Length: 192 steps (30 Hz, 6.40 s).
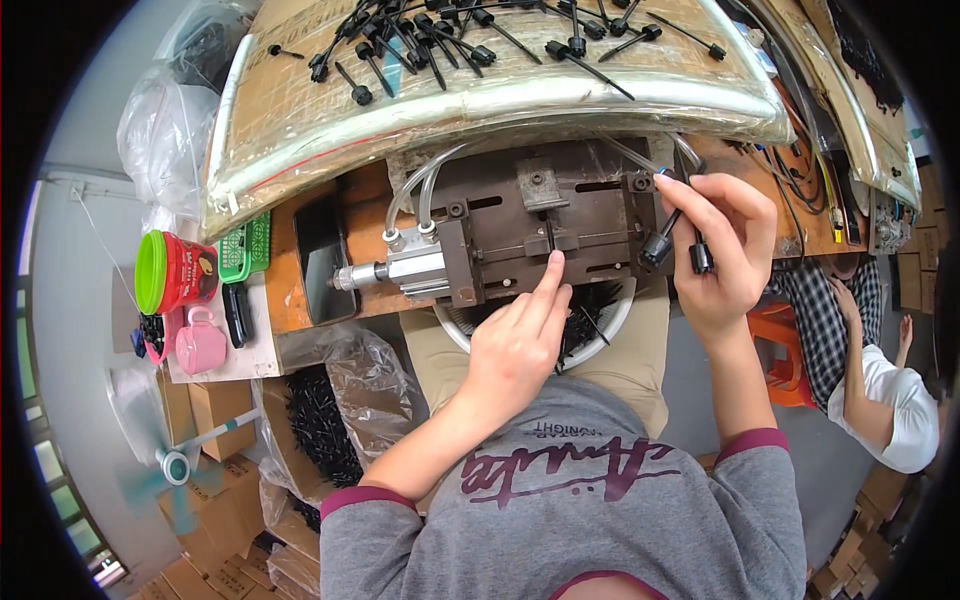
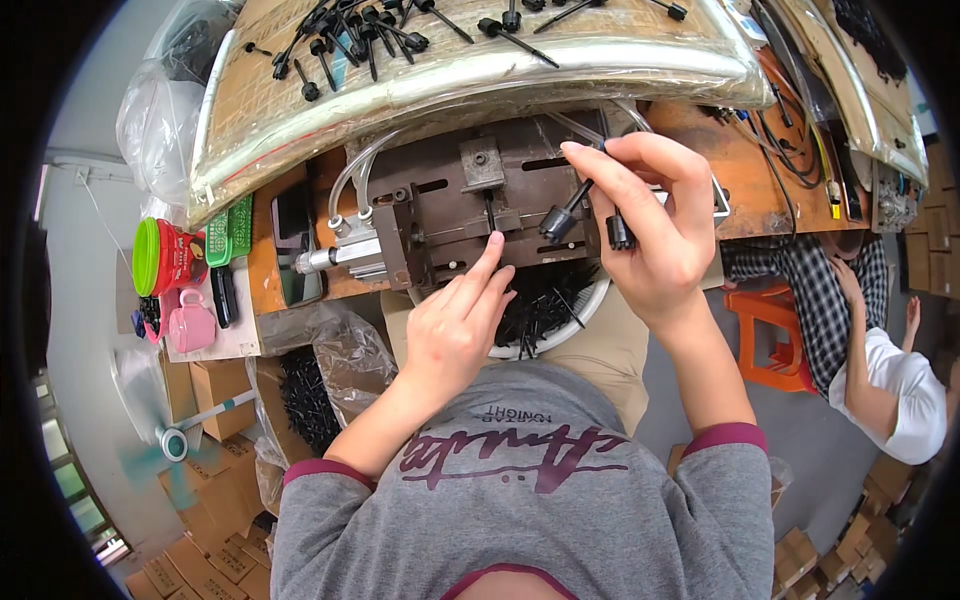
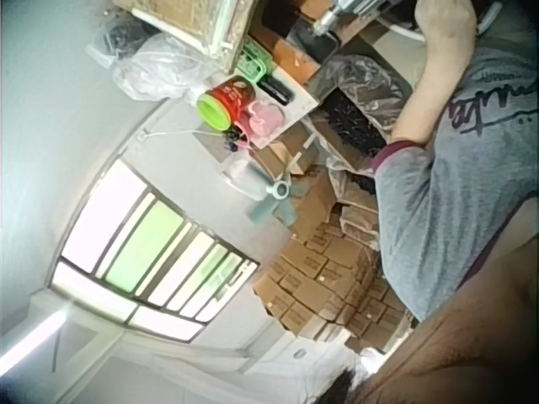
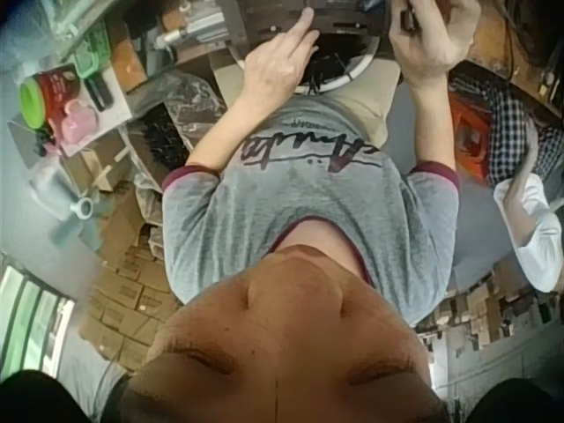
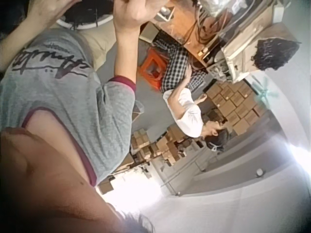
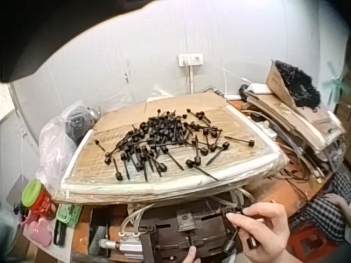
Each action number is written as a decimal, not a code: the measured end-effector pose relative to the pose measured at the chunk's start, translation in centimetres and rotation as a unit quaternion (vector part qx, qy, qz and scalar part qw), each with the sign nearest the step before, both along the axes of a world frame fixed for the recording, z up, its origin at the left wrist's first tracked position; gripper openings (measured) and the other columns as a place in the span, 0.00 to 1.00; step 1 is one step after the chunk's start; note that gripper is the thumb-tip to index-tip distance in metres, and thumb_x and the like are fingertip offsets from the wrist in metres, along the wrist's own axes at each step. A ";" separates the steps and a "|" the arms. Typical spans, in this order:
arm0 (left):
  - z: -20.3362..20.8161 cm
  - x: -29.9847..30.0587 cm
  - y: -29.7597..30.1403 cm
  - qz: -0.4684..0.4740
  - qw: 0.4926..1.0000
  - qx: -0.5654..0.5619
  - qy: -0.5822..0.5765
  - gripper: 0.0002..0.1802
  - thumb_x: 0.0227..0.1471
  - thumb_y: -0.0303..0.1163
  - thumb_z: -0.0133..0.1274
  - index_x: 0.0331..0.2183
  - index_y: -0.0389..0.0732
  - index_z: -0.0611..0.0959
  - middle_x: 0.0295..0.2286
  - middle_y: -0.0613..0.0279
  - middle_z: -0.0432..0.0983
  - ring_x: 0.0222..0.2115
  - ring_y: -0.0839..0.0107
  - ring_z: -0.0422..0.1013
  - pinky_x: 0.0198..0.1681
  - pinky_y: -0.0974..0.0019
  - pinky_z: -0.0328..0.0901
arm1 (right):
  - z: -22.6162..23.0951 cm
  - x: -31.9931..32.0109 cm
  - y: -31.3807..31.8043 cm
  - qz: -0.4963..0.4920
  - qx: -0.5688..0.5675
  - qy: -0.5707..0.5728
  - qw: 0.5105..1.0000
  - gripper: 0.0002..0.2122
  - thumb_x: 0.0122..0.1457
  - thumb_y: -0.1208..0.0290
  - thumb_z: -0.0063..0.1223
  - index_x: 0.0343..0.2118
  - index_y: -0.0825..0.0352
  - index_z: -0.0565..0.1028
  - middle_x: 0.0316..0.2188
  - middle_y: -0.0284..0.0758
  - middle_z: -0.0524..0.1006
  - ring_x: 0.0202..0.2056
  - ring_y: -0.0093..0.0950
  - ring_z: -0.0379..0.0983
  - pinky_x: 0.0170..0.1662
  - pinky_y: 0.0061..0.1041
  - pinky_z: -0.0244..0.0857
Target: Assembling small black plastic components using a pneumatic or manual press machine.
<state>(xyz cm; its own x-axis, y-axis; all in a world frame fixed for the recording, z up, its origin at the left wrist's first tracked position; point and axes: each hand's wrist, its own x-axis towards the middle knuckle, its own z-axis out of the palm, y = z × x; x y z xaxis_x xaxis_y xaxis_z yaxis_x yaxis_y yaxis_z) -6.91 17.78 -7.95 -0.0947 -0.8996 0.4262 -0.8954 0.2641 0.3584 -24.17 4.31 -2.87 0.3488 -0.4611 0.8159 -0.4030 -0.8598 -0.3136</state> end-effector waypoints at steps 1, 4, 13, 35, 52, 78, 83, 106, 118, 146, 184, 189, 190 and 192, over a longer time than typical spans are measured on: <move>0.0 -0.1 -0.3 0.005 0.999 -0.018 -0.034 0.15 0.42 0.26 0.66 0.37 0.36 0.85 0.52 0.53 0.77 0.27 0.69 0.77 0.31 0.68 0.71 | -0.2 0.0 0.2 0.002 0.010 -0.005 1.000 0.22 0.45 0.91 0.61 0.45 0.66 0.83 0.41 0.36 0.73 0.40 0.30 0.74 0.38 0.24 0.73; 0.5 0.2 -0.9 0.017 0.998 -0.013 -0.054 0.16 0.42 0.27 0.66 0.37 0.38 0.85 0.50 0.55 0.78 0.27 0.71 0.77 0.30 0.70 0.70 | 0.0 -0.3 1.0 0.003 0.004 0.030 1.000 0.23 0.43 0.91 0.61 0.45 0.66 0.83 0.39 0.35 0.73 0.39 0.29 0.74 0.36 0.25 0.71; 3.3 -0.4 -0.7 -0.025 0.940 0.033 0.339 0.16 0.44 0.25 0.66 0.39 0.34 0.85 0.45 0.52 0.80 0.32 0.67 0.79 0.36 0.67 0.73 | -1.1 -0.6 2.6 0.090 -0.089 0.150 0.981 0.19 0.45 0.75 0.57 0.41 0.77 0.81 0.41 0.43 0.78 0.34 0.33 0.79 0.34 0.28 0.73; 1.2 0.4 -1.4 0.015 0.999 0.002 -0.050 0.16 0.40 0.34 0.69 0.34 0.41 0.85 0.46 0.58 0.82 0.25 0.73 0.78 0.29 0.70 0.68 | -1.6 -1.1 4.9 0.156 0.296 -0.055 0.941 0.20 0.49 0.77 0.67 0.45 0.76 0.75 0.52 0.52 0.76 0.55 0.40 0.73 0.52 0.34 0.71; 8.6 6.1 -20.3 -0.037 0.988 -0.116 -0.098 0.11 0.46 0.25 0.60 0.36 0.39 0.85 0.34 0.55 0.81 0.34 0.56 0.78 0.42 0.57 0.71 | -4.3 2.9 5.8 0.066 0.076 0.251 0.963 0.05 0.47 0.75 0.56 0.28 0.66 0.73 0.53 0.46 0.77 0.20 0.20 0.72 0.28 0.20 0.66; 0.2 0.8 -0.1 -0.009 1.000 -0.016 -0.005 0.14 0.42 0.25 0.65 0.36 0.36 0.83 0.53 0.49 0.76 0.28 0.66 0.78 0.32 0.67 0.72 | 4.4 9.1 -19.6 0.025 -0.170 0.501 0.848 0.17 0.52 0.80 0.57 0.46 0.61 0.74 0.33 0.34 0.75 0.37 0.35 0.78 0.37 0.34 0.73; 0.3 0.8 -1.1 -0.009 1.000 0.007 -0.027 0.14 0.42 0.27 0.66 0.35 0.37 0.83 0.53 0.49 0.75 0.27 0.65 0.78 0.33 0.65 0.72 | 5.1 8.8 -17.2 0.069 -0.156 0.446 0.879 0.15 0.51 0.79 0.57 0.43 0.63 0.74 0.33 0.36 0.74 0.34 0.36 0.78 0.35 0.36 0.72; 10.4 4.2 -5.6 -0.103 0.778 -0.023 0.619 0.23 0.55 0.15 0.56 0.53 0.27 0.76 0.46 0.47 0.77 0.42 0.63 0.78 0.41 0.62 0.79 | 6.1 4.8 -7.0 0.146 -0.096 0.216 0.961 0.18 0.49 0.82 0.56 0.45 0.67 0.75 0.33 0.36 0.74 0.34 0.37 0.77 0.34 0.33 0.72; 8.3 4.3 -2.0 -0.117 0.886 0.008 0.448 0.25 0.56 0.18 0.53 0.56 0.27 0.75 0.56 0.44 0.72 0.50 0.59 0.76 0.54 0.63 0.70 | 6.1 4.4 -7.5 0.094 -0.035 0.103 0.990 0.21 0.50 0.85 0.56 0.50 0.67 0.76 0.34 0.36 0.77 0.32 0.31 0.78 0.36 0.26 0.73; -0.2 0.1 -0.9 0.022 0.997 -0.032 -0.062 0.16 0.41 0.31 0.67 0.36 0.37 0.86 0.48 0.54 0.80 0.25 0.73 0.77 0.30 0.70 0.68 | 0.0 -0.6 1.6 0.119 -0.014 0.086 0.989 0.16 0.37 0.85 0.59 0.34 0.71 0.82 0.32 0.40 0.80 0.28 0.32 0.80 0.28 0.26 0.74; 4.6 0.4 -0.9 -0.120 0.975 -0.038 0.184 0.22 0.38 0.21 0.68 0.41 0.37 0.86 0.34 0.59 0.79 0.31 0.65 0.77 0.31 0.64 0.72 | 0.8 0.3 3.1 0.188 0.739 -0.118 0.637 0.06 0.61 0.75 0.61 0.33 0.70 0.75 0.25 0.34 0.79 0.15 0.17 0.72 0.17 0.14 0.62; 4.2 0.6 0.4 -0.065 0.980 -0.011 0.186 0.19 0.39 0.21 0.67 0.39 0.37 0.86 0.42 0.55 0.79 0.36 0.62 0.78 0.37 0.64 0.73 | 0.6 -0.5 2.4 0.178 0.708 -0.147 0.667 0.08 0.63 0.72 0.59 0.39 0.70 0.76 0.27 0.36 0.79 0.17 0.17 0.72 0.21 0.15 0.63; 3.8 0.8 0.6 -0.041 0.983 -0.013 0.180 0.18 0.40 0.21 0.67 0.38 0.37 0.86 0.44 0.54 0.79 0.37 0.61 0.78 0.39 0.63 0.74 | 0.3 -0.9 2.2 0.181 0.689 -0.161 0.683 0.08 0.63 0.72 0.59 0.40 0.70 0.76 0.27 0.36 0.79 0.17 0.17 0.71 0.21 0.14 0.63; 2.2 1.1 0.6 -0.034 0.994 0.005 0.106 0.16 0.42 0.23 0.65 0.38 0.36 0.84 0.51 0.51 0.76 0.40 0.59 0.78 0.44 0.61 0.73 | 0.7 -1.3 1.8 0.167 0.685 -0.180 0.686 0.07 0.63 0.72 0.59 0.39 0.69 0.75 0.27 0.36 0.79 0.17 0.16 0.70 0.21 0.13 0.61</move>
<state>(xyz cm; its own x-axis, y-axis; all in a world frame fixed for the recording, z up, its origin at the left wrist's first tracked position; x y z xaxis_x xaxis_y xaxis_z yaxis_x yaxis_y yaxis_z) -5.85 18.43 -5.76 -0.0653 -0.8983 0.4346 -0.7796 0.3178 0.5397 -25.51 6.14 -2.17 0.5111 -0.8248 -0.2417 0.0607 0.3151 -0.9471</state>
